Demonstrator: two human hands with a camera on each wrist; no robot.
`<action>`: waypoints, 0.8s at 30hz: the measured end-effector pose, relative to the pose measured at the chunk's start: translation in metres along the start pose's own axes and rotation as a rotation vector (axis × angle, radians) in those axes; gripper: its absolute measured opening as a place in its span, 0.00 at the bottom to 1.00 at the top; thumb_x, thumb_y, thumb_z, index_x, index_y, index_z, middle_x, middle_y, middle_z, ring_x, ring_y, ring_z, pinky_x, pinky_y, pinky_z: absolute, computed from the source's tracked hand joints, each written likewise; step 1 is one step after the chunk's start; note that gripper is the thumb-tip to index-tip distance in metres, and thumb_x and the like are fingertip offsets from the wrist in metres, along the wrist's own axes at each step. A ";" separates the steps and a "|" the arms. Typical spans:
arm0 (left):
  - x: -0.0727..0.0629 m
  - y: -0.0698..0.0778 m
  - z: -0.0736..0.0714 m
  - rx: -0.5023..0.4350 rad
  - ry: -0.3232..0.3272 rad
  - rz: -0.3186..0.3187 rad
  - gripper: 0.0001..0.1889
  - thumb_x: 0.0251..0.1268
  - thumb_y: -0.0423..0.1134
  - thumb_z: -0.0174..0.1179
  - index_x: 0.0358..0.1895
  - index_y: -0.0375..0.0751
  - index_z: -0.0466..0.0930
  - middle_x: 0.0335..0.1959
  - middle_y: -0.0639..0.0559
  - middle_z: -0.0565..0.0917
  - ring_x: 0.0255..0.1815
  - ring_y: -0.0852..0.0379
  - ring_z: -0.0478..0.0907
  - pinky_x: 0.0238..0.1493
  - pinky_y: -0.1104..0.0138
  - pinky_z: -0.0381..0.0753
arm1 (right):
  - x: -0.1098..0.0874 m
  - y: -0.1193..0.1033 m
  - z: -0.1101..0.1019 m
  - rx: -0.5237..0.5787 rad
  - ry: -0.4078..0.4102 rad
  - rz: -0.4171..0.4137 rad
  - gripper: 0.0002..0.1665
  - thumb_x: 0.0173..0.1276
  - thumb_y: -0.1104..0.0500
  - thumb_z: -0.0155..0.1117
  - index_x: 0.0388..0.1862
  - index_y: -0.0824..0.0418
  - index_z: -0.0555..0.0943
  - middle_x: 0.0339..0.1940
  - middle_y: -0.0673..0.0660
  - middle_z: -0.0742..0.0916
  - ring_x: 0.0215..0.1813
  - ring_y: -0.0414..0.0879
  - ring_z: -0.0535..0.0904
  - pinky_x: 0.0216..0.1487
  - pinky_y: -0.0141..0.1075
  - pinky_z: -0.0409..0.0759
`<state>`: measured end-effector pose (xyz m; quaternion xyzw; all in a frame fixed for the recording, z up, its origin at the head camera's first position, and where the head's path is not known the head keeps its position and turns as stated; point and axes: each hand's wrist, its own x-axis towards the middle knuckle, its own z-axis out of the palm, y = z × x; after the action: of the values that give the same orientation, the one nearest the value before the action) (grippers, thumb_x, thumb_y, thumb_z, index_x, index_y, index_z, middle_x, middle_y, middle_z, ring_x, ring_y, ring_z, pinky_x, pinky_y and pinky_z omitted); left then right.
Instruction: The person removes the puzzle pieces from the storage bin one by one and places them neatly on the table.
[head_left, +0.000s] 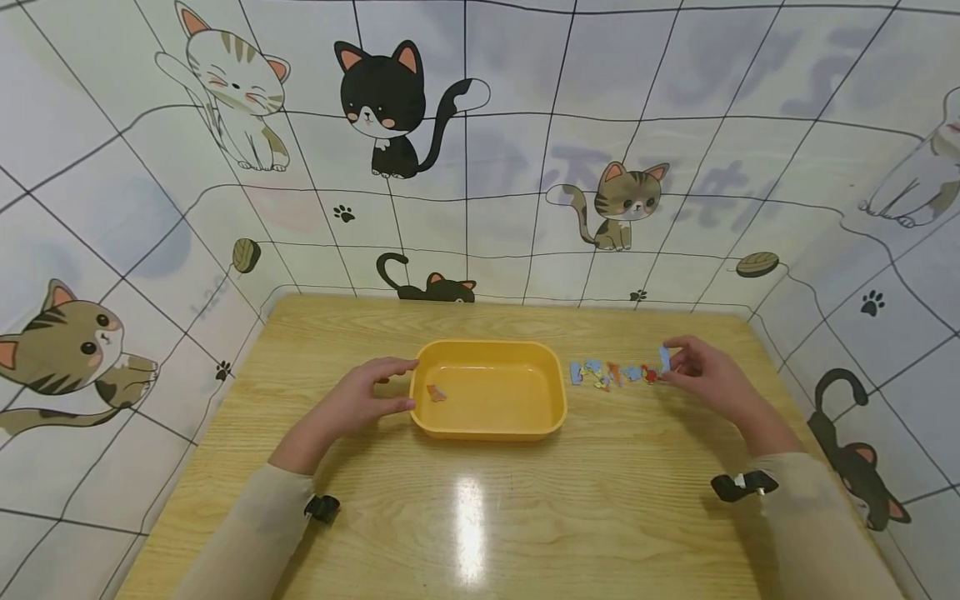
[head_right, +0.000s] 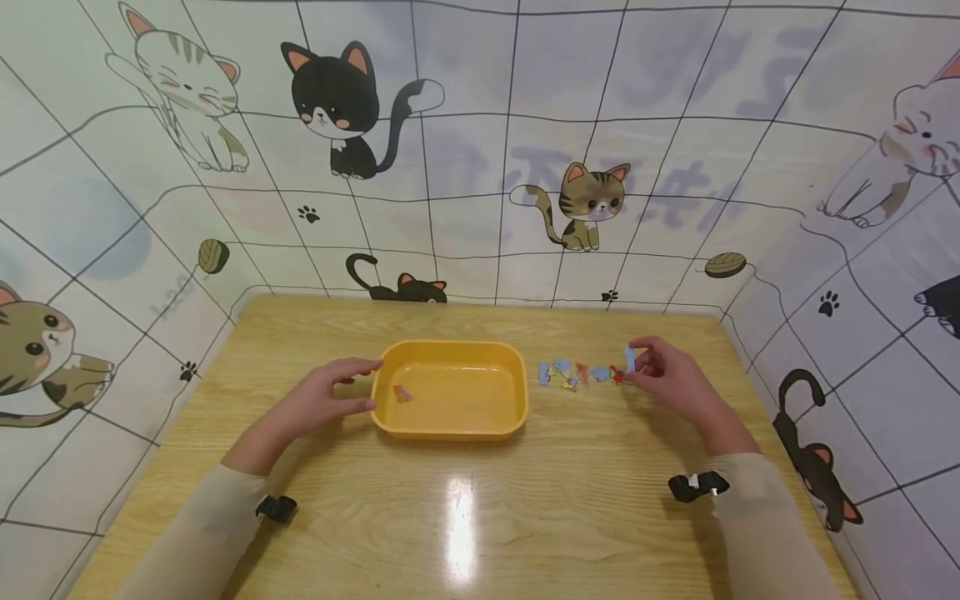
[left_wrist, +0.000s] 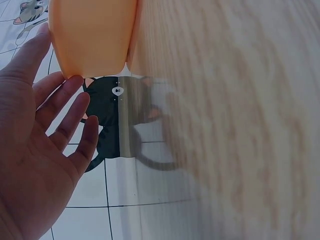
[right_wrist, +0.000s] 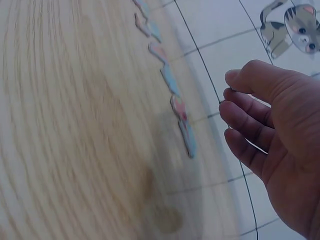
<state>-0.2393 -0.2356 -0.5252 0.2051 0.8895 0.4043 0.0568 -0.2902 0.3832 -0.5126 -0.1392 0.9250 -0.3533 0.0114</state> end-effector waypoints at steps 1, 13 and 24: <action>0.000 0.000 0.000 0.001 0.000 -0.005 0.36 0.70 0.45 0.80 0.79 0.46 0.79 0.76 0.49 0.81 0.75 0.41 0.77 0.76 0.42 0.77 | -0.001 0.004 -0.001 -0.004 0.004 0.001 0.30 0.79 0.62 0.74 0.75 0.65 0.76 0.46 0.61 0.87 0.42 0.41 0.85 0.39 0.30 0.82; 0.000 0.002 0.000 -0.024 0.005 0.013 0.36 0.70 0.43 0.80 0.78 0.41 0.79 0.76 0.46 0.81 0.77 0.40 0.76 0.76 0.39 0.76 | -0.012 0.032 -0.011 -0.050 -0.031 0.077 0.31 0.76 0.63 0.77 0.72 0.72 0.76 0.45 0.62 0.88 0.42 0.43 0.82 0.39 0.30 0.82; 0.002 0.001 -0.001 -0.024 0.002 0.009 0.36 0.70 0.44 0.80 0.78 0.42 0.79 0.76 0.46 0.81 0.74 0.38 0.77 0.75 0.40 0.77 | -0.012 0.040 -0.016 -0.064 -0.091 0.125 0.31 0.78 0.61 0.75 0.73 0.72 0.76 0.46 0.62 0.88 0.45 0.46 0.83 0.39 0.32 0.83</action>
<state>-0.2406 -0.2347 -0.5235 0.2081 0.8837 0.4154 0.0564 -0.2905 0.4251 -0.5282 -0.0974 0.9412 -0.3156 0.0711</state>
